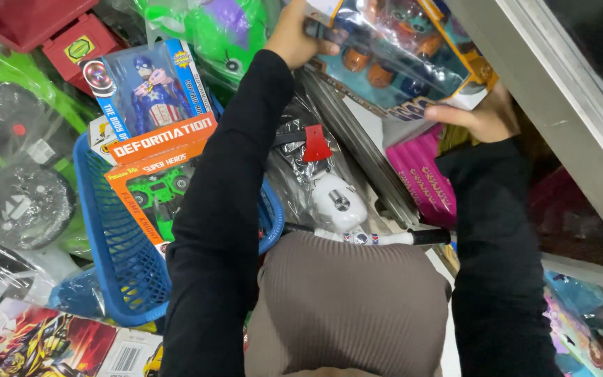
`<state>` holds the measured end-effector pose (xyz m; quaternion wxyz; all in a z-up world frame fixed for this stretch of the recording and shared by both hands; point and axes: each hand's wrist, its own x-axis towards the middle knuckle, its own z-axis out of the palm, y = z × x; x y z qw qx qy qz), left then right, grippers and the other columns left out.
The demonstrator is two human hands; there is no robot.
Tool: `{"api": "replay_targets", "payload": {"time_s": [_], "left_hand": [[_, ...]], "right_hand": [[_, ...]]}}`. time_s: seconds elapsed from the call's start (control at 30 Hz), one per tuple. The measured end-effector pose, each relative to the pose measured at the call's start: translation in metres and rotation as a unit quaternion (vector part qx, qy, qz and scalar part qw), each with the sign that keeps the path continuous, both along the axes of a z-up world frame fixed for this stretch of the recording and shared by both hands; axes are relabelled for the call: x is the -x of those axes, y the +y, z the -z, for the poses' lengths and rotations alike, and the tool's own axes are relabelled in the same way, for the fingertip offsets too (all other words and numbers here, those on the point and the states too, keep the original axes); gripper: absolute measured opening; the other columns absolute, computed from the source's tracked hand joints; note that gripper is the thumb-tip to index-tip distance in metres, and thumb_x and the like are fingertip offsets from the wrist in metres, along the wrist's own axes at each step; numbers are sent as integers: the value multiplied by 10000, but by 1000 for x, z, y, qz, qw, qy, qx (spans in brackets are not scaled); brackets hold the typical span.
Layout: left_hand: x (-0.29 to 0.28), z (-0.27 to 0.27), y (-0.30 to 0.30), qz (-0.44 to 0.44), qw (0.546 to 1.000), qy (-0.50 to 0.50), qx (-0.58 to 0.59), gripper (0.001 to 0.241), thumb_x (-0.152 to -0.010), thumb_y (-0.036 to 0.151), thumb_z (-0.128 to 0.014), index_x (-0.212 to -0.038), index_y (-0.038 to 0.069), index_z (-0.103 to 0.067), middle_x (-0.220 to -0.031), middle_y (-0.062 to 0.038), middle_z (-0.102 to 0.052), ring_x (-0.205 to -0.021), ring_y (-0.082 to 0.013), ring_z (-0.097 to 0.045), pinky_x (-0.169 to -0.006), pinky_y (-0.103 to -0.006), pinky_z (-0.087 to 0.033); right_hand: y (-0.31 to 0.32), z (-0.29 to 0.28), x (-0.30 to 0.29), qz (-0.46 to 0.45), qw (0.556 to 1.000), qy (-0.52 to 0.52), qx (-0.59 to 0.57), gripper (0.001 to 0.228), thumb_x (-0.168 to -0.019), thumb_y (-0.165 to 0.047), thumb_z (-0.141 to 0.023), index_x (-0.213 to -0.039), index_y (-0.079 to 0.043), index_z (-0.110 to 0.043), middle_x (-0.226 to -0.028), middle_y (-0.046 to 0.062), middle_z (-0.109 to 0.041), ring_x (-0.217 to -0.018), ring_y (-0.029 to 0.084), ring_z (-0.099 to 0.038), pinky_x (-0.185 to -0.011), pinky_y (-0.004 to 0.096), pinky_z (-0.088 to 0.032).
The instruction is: Cleaning toy boxes by wiping them with a yellow cloth.
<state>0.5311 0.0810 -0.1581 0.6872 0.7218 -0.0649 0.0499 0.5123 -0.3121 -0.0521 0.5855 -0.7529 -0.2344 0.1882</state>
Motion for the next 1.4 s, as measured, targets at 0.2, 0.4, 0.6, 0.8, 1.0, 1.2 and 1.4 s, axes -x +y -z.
{"api": "replay_targets", "payload": {"time_s": [0.2,0.4,0.6,0.8,1.0,1.2,1.4], "left_hand": [[-35,24,-19,-87,989,-71,-92,558,-688,-98,-870,-1164,35,-612,-1065,-77,-762,-1014,-241,-791,-839,-357,-651],[-60,60,-39,-200,921,-204,-264,428,-775,-35,-853,-1155,44,-672,-1058,-194,-712,-986,-379,-684,-798,-433,-545],[-59,49,-53,-184,937,-173,-243,354,-839,92,-826,-1136,27,-644,-1017,-200,-745,-973,-401,-701,-799,-462,-544],[-34,53,-53,-158,938,-54,-304,339,-933,207,-765,-1171,5,-631,-976,-270,-710,-978,-471,-659,-805,-497,-532],[-21,61,-32,-73,945,-15,-318,440,-935,244,-791,-1214,-5,-560,-1025,-252,-736,-1034,-419,-706,-874,-460,-557],[-1,22,-8,-74,942,-44,-323,548,-917,214,-784,-1355,-4,-536,-1112,-258,-711,-1056,-457,-660,-890,-478,-529],[-7,58,47,-126,935,-98,-316,328,-957,231,-816,-1099,-17,-654,-1012,-175,-731,-950,-317,-727,-829,-422,-573]], "right_hand": [[-13,16,-54,-78,993,-65,60,422,-937,-154,-836,-1298,-11,-669,-1256,98,-725,-1150,226,-690,-1030,359,-538],[-27,57,-87,-66,997,14,24,489,-894,-158,-840,-1331,-54,-646,-1265,73,-704,-1167,194,-683,-1030,342,-541],[-48,57,-97,-104,993,-19,45,475,-944,-256,-784,-1331,-28,-629,-1274,74,-681,-1183,206,-634,-1038,394,-488],[-83,64,-106,-94,995,3,39,485,-954,-270,-765,-1346,-30,-613,-1290,76,-669,-1193,209,-625,-1051,402,-477],[-125,71,-121,-81,996,16,35,496,-963,-285,-746,-1362,-32,-597,-1306,77,-658,-1204,212,-616,-1064,409,-466],[-121,49,-137,-89,995,22,28,506,-972,-300,-727,-1377,-34,-581,-1322,78,-646,-1215,214,-606,-1076,417,-454],[-157,50,-76,-88,995,39,25,517,-981,-315,-707,-1393,-36,-566,-1338,79,-634,-1226,217,-597,-1089,425,-443]]}}
